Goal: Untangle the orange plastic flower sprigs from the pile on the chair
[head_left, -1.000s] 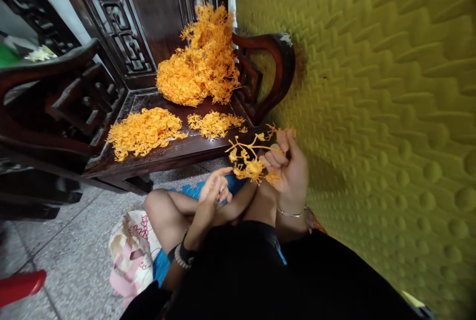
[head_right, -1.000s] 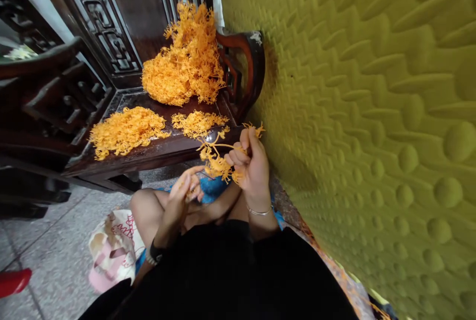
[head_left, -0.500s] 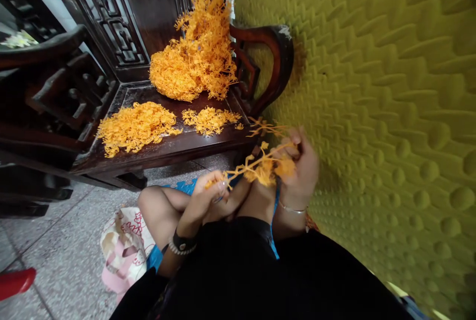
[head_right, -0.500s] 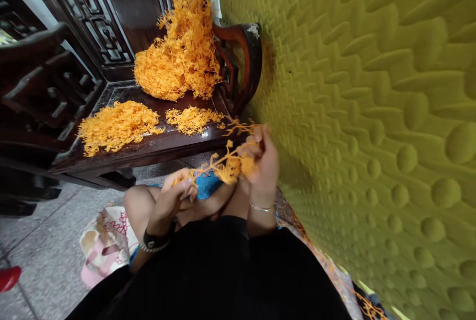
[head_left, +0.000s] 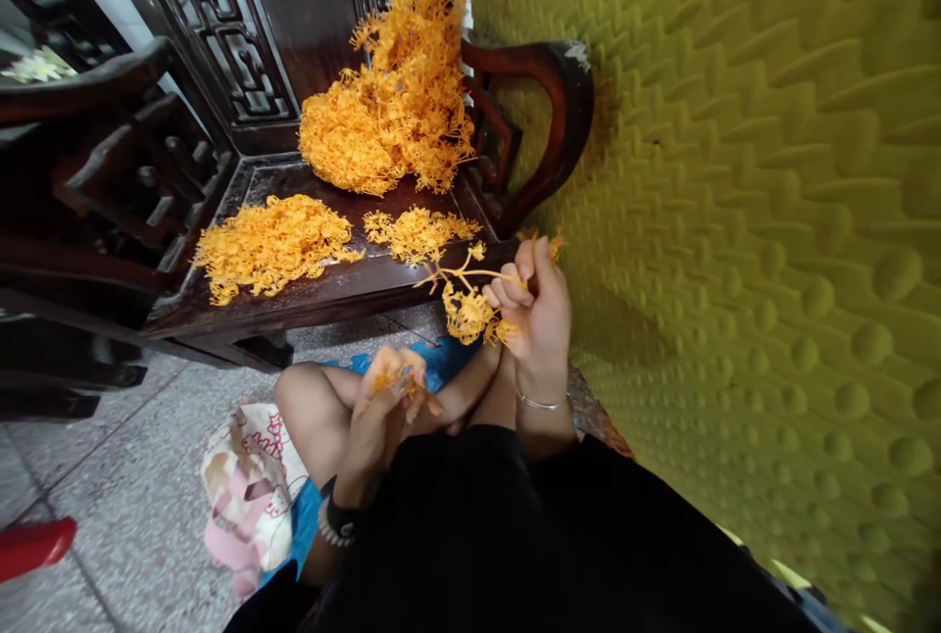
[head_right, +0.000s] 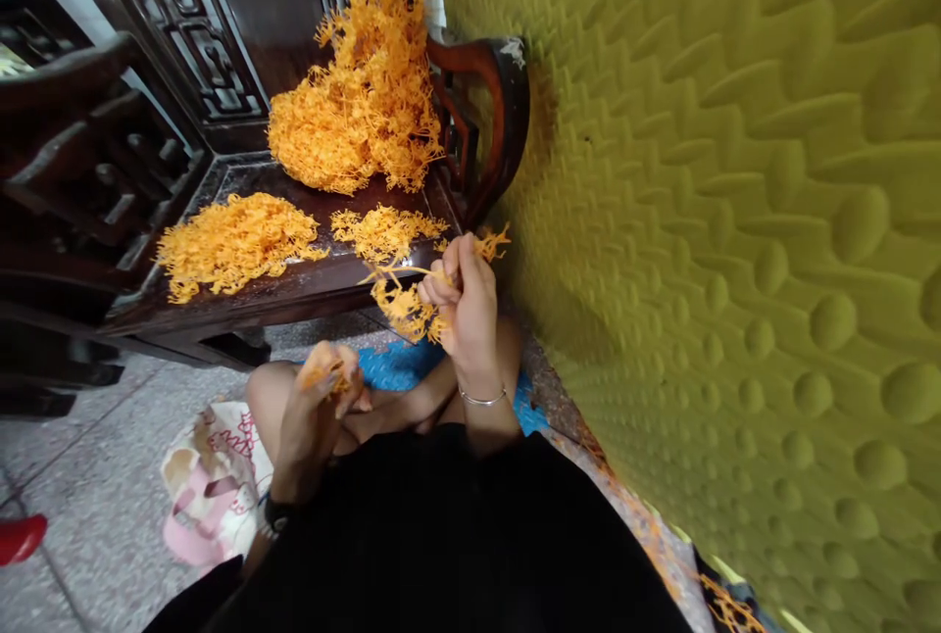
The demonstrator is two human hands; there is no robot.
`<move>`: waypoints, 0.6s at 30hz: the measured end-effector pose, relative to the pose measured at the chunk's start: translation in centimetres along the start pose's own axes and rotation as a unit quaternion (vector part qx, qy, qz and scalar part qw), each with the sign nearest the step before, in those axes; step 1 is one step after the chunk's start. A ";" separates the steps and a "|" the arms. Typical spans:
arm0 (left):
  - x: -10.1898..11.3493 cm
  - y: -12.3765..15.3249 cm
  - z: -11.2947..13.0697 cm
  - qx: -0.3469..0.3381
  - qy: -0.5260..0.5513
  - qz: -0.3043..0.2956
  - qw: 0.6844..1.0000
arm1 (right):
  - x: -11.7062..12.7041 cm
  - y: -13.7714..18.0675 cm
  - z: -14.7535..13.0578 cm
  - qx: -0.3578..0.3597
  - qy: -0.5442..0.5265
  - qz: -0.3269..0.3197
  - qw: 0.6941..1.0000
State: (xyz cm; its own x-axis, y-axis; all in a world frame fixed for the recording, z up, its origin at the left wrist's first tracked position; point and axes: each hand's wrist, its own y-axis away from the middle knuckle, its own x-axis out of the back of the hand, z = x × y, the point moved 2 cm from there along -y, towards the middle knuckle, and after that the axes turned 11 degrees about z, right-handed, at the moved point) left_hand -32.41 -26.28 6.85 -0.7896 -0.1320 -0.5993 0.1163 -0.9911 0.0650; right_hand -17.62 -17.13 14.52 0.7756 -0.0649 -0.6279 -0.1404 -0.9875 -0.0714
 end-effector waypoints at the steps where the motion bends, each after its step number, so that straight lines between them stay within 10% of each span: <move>1: -0.4 -0.5 -0.2 0.015 0.005 -0.003 1.000 | 0.1 0.1 0.3 -0.013 -0.003 -0.002 1.000; 8: -1.6 -1.9 -1.8 0.060 -0.039 -0.044 0.997 | 0.5 0.7 0.5 -0.056 -0.003 -0.033 0.998; 18: -2.0 -2.5 -1.8 -0.094 -0.256 -0.008 0.962 | 1.3 0.4 0.9 -0.121 0.050 -0.074 0.989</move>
State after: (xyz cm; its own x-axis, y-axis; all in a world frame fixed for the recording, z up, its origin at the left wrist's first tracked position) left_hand -30.07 -23.52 6.43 -0.9798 -0.1559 -0.1253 0.1704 -0.9787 -0.1147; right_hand -17.20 -17.45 12.97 0.8349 0.0801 -0.5446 0.1207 -0.9919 0.0391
